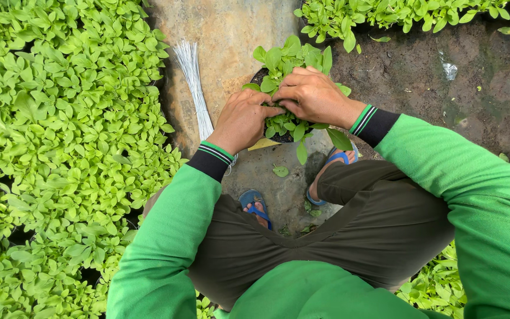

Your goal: The person sits between rows of potted plants and ties a white string around the base of a plant to secure it. They then pick up a small plant, place it on a wooden block, and continue to tie the string around it.

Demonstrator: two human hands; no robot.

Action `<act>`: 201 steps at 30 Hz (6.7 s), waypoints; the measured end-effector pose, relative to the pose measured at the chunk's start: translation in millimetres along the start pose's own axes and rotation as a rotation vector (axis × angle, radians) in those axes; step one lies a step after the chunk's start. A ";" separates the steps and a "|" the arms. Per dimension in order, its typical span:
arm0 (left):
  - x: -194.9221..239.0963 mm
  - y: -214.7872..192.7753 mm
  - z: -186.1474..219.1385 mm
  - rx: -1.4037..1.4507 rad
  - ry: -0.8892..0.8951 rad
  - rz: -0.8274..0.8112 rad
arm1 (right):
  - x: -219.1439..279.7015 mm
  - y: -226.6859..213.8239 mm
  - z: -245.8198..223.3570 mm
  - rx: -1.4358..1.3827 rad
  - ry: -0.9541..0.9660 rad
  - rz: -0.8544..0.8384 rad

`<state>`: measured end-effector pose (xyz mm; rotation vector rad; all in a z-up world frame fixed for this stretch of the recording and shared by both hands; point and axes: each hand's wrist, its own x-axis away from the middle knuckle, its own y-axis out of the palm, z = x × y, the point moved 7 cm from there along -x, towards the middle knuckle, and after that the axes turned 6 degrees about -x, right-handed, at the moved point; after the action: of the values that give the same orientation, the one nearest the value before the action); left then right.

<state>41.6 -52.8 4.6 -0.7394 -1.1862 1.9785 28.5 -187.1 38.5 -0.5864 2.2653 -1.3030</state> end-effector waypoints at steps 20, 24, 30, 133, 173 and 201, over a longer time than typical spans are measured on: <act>-3.5 2.0 2.2 0.081 0.001 -0.038 | 12.0 -1.0 18.9 0.084 0.036 -0.019; -3.4 0.4 1.4 0.089 -0.009 -0.041 | 8.8 -1.1 8.8 0.213 0.001 -0.048; 0.6 -13.5 -13.9 0.061 -0.024 0.056 | 2.3 -3.1 -5.4 0.407 -0.066 -0.056; 54.9 47.4 115.8 -0.072 -0.088 0.113 | 107.4 37.8 19.3 0.320 0.029 -0.186; 48.8 53.3 119.8 -0.215 -0.089 -0.090 | 67.9 50.6 64.5 0.532 0.043 -0.390; 35.9 134.4 -106.5 1.213 -0.687 0.337 | 138.2 90.6 61.5 -1.568 0.947 0.076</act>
<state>64.2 -15.5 -165.1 0.4287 0.0358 2.7837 -59.0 -265.8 -92.8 -0.2598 3.7201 0.7695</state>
